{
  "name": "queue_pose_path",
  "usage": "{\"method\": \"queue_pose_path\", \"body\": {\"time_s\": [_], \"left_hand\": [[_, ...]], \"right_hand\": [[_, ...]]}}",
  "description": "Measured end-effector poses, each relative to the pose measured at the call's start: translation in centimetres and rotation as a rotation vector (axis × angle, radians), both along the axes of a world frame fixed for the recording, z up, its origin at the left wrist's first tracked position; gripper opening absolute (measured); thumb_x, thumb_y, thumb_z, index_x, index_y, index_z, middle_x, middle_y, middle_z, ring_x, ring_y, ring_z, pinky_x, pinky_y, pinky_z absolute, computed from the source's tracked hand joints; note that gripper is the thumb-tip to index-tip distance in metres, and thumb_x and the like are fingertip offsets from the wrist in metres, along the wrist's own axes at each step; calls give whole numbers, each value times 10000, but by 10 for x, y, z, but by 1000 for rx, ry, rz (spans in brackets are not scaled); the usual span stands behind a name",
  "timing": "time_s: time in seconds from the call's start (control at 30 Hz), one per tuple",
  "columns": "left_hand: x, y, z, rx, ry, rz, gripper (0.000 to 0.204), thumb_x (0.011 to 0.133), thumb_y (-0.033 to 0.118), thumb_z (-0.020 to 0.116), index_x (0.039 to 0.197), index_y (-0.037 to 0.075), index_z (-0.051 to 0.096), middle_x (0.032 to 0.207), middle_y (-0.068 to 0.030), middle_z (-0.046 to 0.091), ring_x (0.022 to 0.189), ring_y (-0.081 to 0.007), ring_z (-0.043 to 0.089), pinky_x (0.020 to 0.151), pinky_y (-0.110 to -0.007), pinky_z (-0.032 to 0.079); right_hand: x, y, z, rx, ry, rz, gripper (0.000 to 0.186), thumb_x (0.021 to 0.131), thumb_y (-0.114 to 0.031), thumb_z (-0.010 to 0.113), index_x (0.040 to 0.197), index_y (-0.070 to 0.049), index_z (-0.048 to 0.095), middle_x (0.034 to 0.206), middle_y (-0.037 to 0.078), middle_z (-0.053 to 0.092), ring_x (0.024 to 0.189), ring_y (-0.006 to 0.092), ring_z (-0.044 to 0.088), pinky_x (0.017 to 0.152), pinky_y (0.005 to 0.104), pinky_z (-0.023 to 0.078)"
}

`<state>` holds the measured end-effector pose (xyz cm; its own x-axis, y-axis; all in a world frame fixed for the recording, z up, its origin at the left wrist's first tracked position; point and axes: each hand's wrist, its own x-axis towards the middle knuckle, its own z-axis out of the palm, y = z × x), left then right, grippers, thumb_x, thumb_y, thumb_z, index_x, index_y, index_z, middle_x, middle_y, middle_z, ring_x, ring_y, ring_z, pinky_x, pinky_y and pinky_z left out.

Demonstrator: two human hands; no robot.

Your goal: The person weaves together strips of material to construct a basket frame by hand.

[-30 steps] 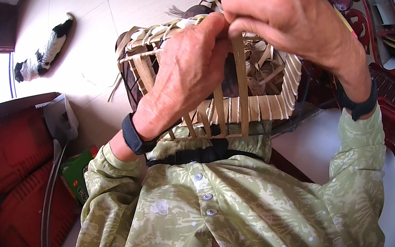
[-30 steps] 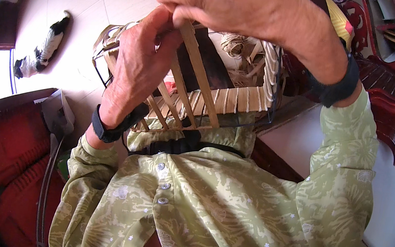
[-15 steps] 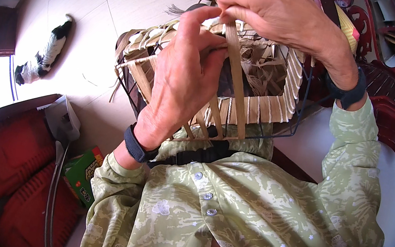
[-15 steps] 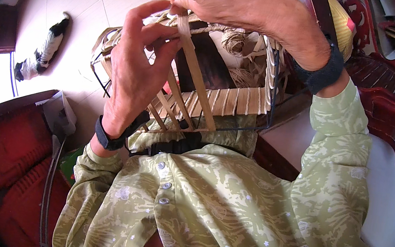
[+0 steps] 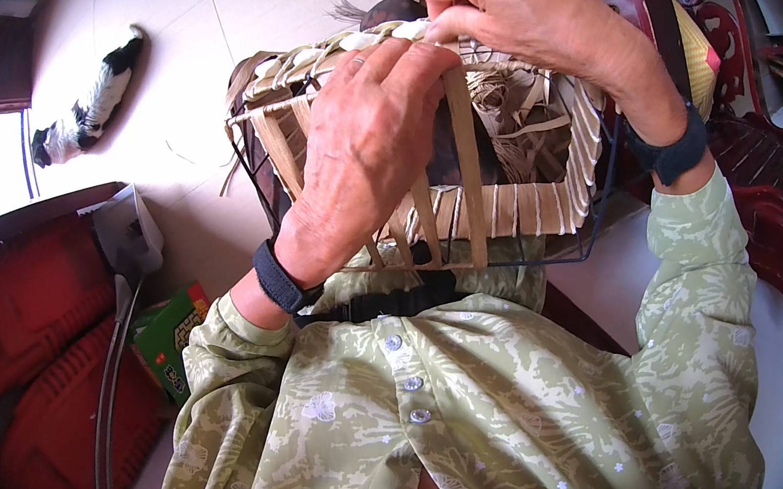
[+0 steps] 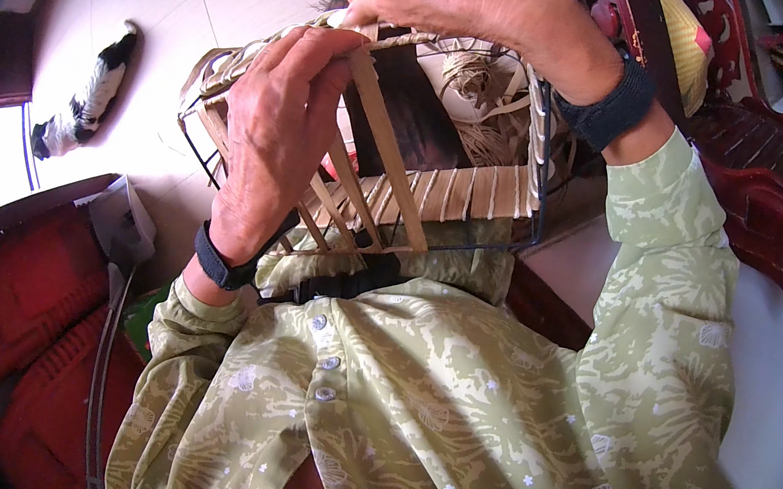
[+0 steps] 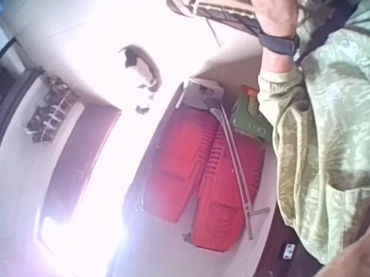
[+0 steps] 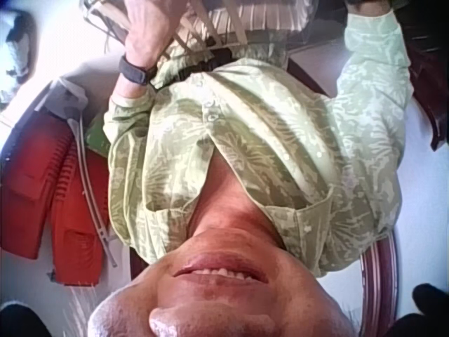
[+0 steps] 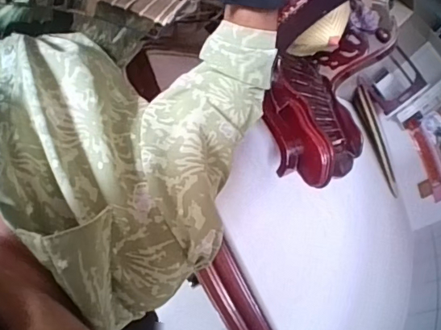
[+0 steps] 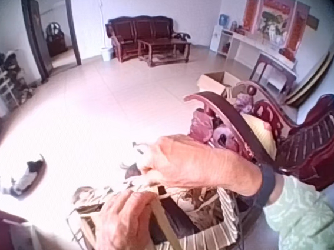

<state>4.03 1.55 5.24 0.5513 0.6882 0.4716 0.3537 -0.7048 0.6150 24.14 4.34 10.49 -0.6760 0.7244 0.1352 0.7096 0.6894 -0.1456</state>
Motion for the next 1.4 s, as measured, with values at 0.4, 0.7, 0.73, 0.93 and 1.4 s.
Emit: {"method": "queue_pose_path", "body": {"time_s": [0.4,0.7,0.73,0.93,1.4], "left_hand": [[-3,10,6,-156,70,55,126,902,17,607,1011,-1,667,884,-145,702,770,-283,708,689,-338,544],[-4,16,10,-327,92,4,178,915,103,551,986,2,679,909,-190,695,824,-386,683,741,-430,548],[-5,17,11,-349,106,4,182,916,108,551,989,2,681,907,-193,698,824,-385,685,743,-428,549],[-10,18,9,-359,157,4,164,975,128,604,1065,7,668,839,-54,678,742,-102,591,683,-270,491],[-25,43,-16,-258,-6,-21,271,907,124,704,1174,80,693,1028,-71,716,986,-177,673,886,-338,531]], "right_hand": [[-47,-133,-13,-516,630,-882,333,933,-65,653,1263,-65,614,791,108,716,701,185,713,577,301,530],[-52,-122,-46,-546,1041,-760,486,974,-56,578,1447,-96,471,828,72,714,701,138,685,644,292,543],[-50,-121,-46,-632,1077,-737,489,984,-59,568,1460,-105,462,834,56,713,696,120,675,643,284,543],[-45,-116,-50,-741,1030,-693,314,1010,-46,538,1321,-62,572,913,4,685,677,52,593,562,219,488],[-52,-161,-71,-267,230,-590,175,815,23,548,960,-10,639,862,179,641,828,377,669,733,456,543]]}}
